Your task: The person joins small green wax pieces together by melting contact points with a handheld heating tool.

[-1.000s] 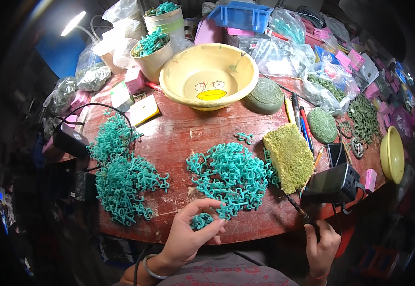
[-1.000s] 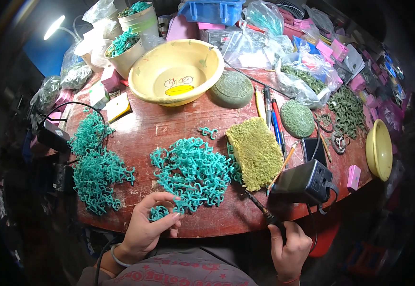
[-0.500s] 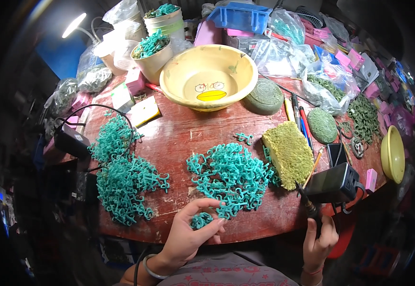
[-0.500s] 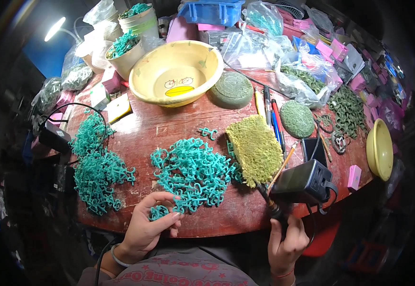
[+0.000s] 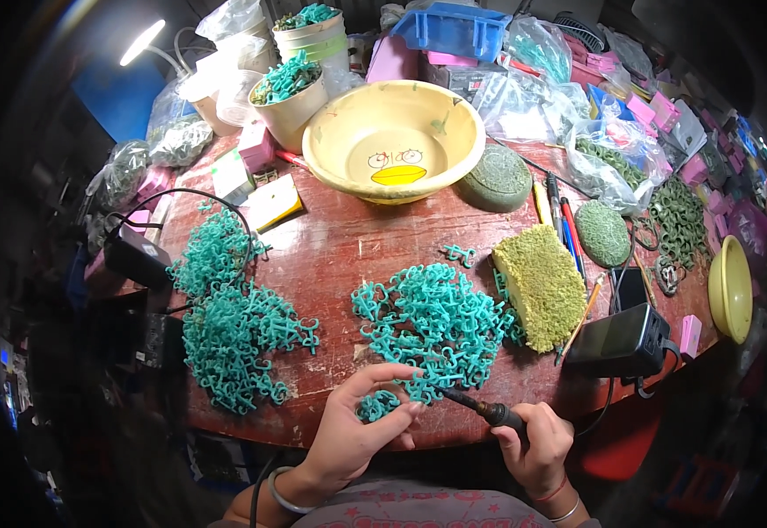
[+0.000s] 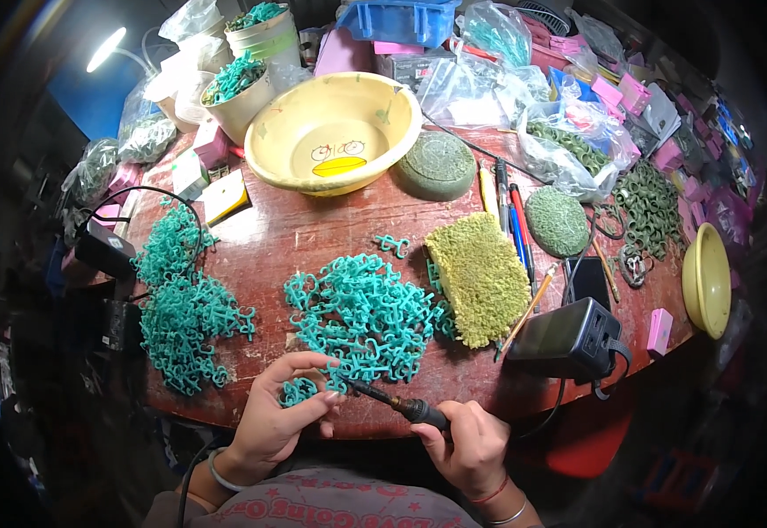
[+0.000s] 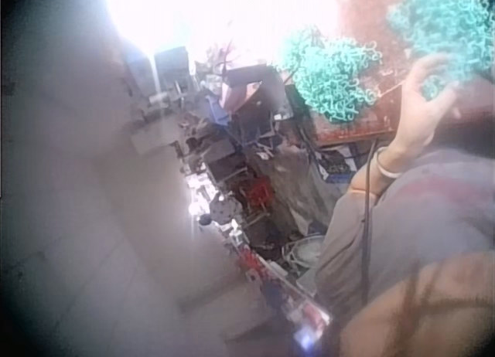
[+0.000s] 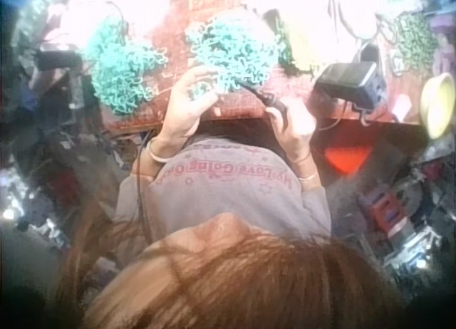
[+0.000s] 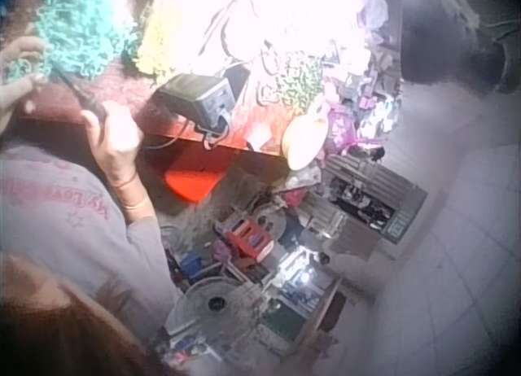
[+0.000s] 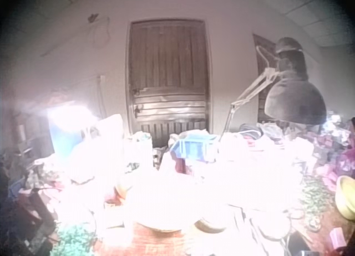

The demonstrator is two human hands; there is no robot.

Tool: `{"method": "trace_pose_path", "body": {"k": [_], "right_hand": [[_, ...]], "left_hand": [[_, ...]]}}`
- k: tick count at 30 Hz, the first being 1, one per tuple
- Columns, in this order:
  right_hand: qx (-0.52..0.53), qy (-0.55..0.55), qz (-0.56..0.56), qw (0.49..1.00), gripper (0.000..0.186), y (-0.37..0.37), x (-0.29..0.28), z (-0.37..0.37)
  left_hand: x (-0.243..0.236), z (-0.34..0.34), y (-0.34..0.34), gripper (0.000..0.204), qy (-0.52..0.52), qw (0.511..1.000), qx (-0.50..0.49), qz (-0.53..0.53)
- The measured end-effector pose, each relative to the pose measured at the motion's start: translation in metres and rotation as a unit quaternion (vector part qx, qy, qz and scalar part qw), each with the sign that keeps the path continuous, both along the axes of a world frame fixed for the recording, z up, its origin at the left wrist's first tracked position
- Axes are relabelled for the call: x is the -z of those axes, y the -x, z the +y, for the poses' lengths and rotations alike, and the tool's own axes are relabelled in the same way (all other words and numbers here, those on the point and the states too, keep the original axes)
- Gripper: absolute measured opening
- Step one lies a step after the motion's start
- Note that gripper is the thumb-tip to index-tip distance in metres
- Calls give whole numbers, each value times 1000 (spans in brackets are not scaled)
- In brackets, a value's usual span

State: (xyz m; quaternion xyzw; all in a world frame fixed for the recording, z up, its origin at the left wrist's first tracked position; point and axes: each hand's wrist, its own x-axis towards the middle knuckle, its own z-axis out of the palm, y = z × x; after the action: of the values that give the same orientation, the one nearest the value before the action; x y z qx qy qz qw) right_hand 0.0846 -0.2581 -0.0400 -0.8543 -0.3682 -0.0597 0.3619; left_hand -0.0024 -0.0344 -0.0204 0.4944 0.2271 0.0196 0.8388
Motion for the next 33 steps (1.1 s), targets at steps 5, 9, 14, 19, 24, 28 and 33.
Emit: {"method": "trace_pose_path", "body": {"k": [5, 9, 14, 19, 24, 28, 33], "right_hand": [[-2, 12, -1, 1000, 35, 1, 1, -1], [-1, 15, 1, 1000, 35, 1, 1, -1], [-2, 12, 3, 1000, 35, 1, 1, -1], [-12, 4, -19, 1000, 32, -3, 3, 0], [-20, -4, -38, 999, 30, -3, 3, 2], [-15, -3, -32, 999, 31, -2, 4, -2], [122, -38, -45, 991, 31, 2, 2, -17]], "left_hand": [[-2, -2, -2, 37, -18, 1000, -2, 3], [-2, -2, -2, 37, -23, 1000, 1, 0], [-3, -2, -2, 37, -29, 1000, 3, 1], [-3, -2, -2, 36, -26, 1000, 3, -1], [-3, -3, -2, 35, -31, 999, 3, -1], [-2, -2, -3, 35, -39, 999, 12, -3], [-4, 0, -3, 34, -15, 1000, 13, 9]]}}
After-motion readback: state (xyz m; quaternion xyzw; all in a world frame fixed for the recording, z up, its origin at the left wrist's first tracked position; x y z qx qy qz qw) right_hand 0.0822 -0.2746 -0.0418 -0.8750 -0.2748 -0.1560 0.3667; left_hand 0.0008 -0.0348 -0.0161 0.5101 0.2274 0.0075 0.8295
